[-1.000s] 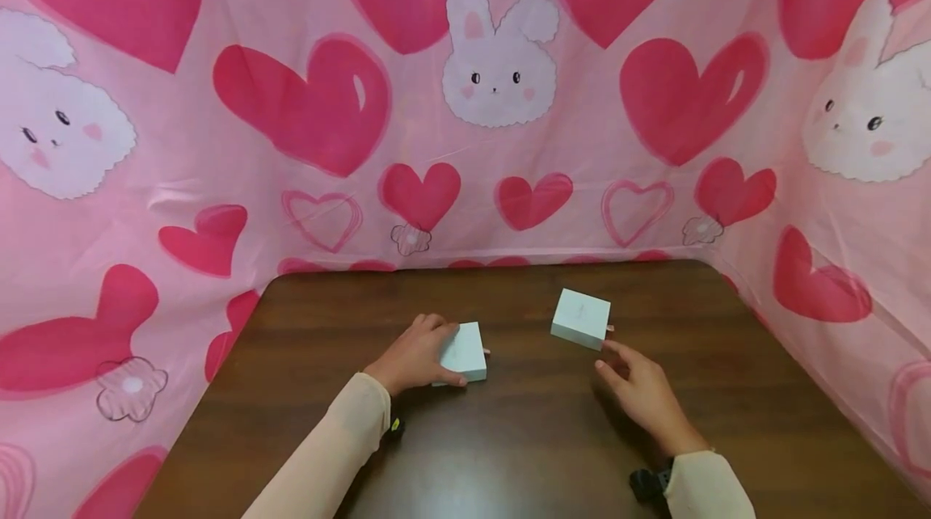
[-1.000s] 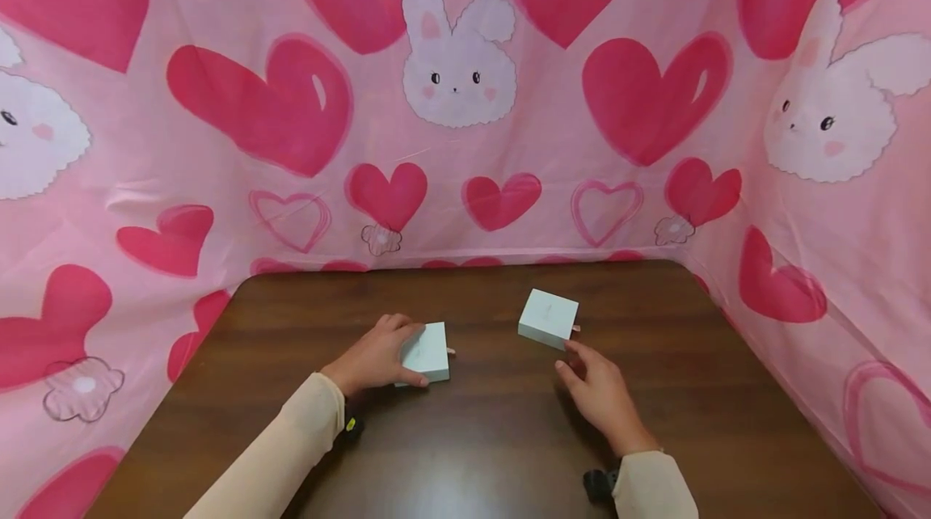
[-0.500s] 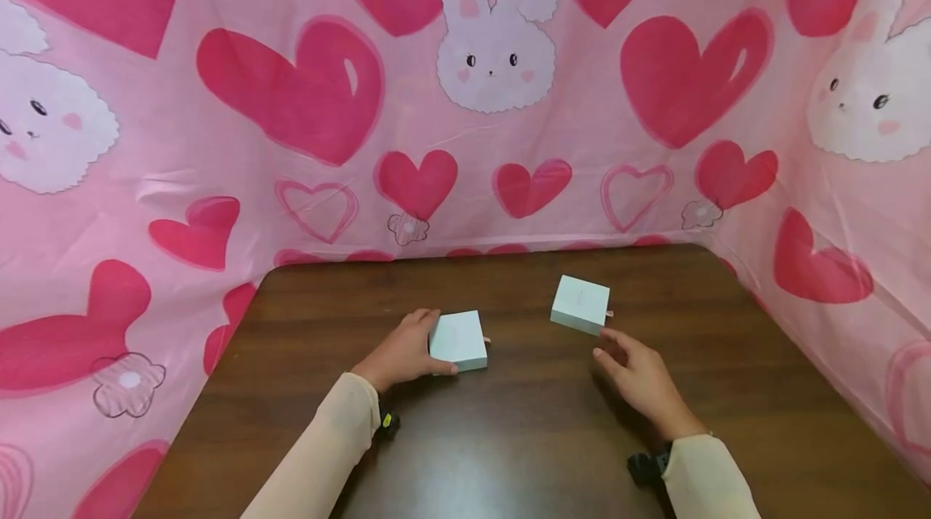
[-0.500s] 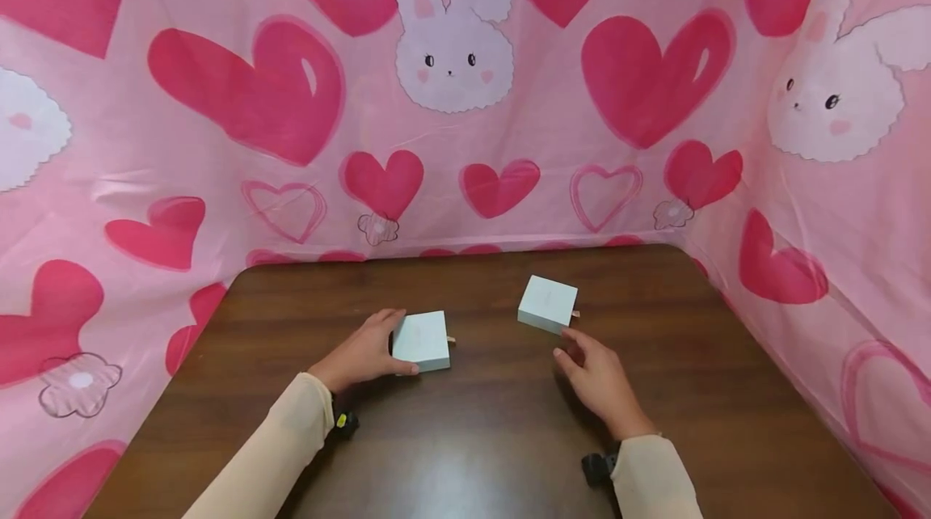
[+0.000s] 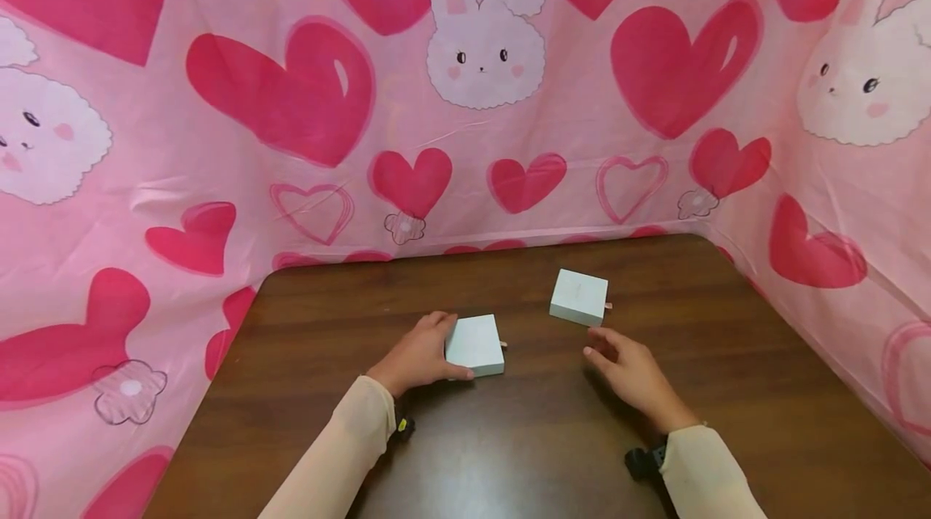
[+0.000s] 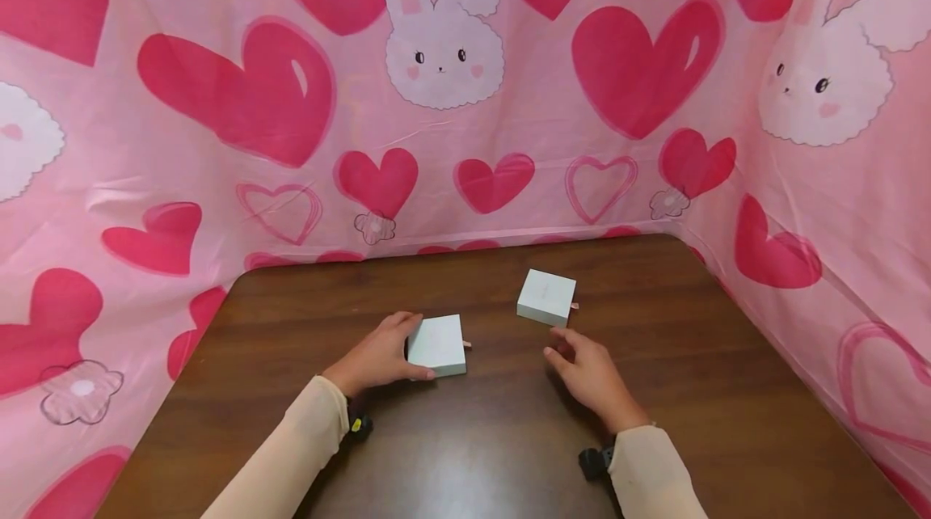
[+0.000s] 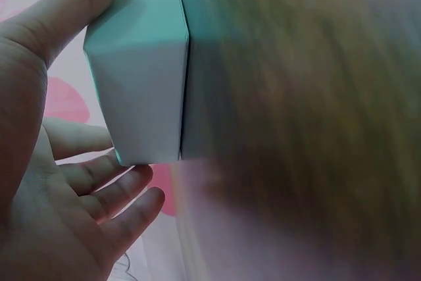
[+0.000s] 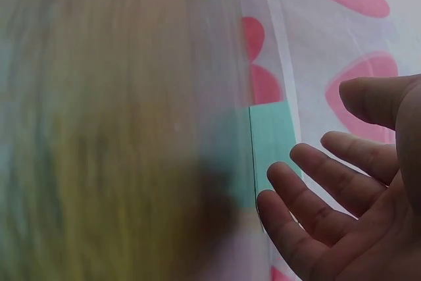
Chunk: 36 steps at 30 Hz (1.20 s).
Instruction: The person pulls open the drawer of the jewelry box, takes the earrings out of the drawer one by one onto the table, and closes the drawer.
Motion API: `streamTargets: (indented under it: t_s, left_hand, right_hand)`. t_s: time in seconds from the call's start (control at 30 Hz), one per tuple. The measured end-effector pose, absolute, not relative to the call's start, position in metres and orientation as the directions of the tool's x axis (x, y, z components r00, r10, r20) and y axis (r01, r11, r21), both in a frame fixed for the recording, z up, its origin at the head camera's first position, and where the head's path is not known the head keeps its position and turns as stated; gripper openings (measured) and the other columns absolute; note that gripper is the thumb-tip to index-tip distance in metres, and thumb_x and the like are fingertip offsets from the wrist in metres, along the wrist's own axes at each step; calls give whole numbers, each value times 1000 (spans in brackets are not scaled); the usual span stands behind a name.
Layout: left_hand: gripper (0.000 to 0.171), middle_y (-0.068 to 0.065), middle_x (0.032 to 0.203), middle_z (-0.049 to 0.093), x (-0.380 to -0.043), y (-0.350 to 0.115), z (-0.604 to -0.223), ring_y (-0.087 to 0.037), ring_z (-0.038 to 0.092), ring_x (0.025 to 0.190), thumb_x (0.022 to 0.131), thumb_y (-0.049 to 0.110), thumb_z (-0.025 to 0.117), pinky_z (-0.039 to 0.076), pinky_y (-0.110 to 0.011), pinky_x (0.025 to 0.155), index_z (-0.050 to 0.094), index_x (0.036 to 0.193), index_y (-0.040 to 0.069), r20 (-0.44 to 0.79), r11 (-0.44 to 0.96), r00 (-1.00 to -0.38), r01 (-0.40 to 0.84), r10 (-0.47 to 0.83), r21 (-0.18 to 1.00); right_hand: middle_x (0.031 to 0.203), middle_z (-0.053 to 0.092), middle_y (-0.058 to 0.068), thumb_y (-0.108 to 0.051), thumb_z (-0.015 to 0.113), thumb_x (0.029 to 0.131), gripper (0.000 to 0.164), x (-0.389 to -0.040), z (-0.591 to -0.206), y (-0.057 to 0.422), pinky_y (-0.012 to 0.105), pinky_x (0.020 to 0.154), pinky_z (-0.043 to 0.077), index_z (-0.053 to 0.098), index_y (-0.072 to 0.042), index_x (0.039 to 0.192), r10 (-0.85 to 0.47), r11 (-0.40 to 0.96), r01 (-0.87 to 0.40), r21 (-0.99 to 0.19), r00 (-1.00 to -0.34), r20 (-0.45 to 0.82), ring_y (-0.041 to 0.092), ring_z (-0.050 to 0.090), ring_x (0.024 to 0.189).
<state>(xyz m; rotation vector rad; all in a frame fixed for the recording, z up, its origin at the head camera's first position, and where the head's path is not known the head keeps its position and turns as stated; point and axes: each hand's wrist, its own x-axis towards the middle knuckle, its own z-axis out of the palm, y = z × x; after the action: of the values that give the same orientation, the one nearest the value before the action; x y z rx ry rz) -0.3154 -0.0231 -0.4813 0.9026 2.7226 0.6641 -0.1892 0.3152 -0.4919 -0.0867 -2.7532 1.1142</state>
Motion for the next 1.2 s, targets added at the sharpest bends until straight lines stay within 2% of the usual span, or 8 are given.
streamTargets:
  t_s: [0.33,0.67,1.2]
  left_hand:
    - [109,-9,148,37,-310,-15,-482,-25,37,132,65,67,78,38,-46,104,40,148,8,-25,700,-778,550,627,455]
    - [109,-9,147,38,-307,-8,-481,-25,38,131,65,69,77,38,-46,103,41,148,9,-28,700,-768,567,640,434]
    - [105,-8,140,45,-297,9,-481,-22,42,126,66,69,76,40,-40,102,45,144,6,35,668,-731,642,682,377]
  right_hand:
    - [117,66,14,-28,64,95,44,-197,-494,300,51,89,48,59,-1,129,78,711,-65,-700,-982,169,30,62,102]
    - [115,67,12,-20,67,94,37,-207,-497,285,47,87,49,62,0,124,50,677,-111,-728,-979,196,27,64,99]
    - [109,67,6,-25,65,95,36,-215,-499,274,44,86,49,63,-2,123,-10,643,-112,-757,-990,138,22,62,98]
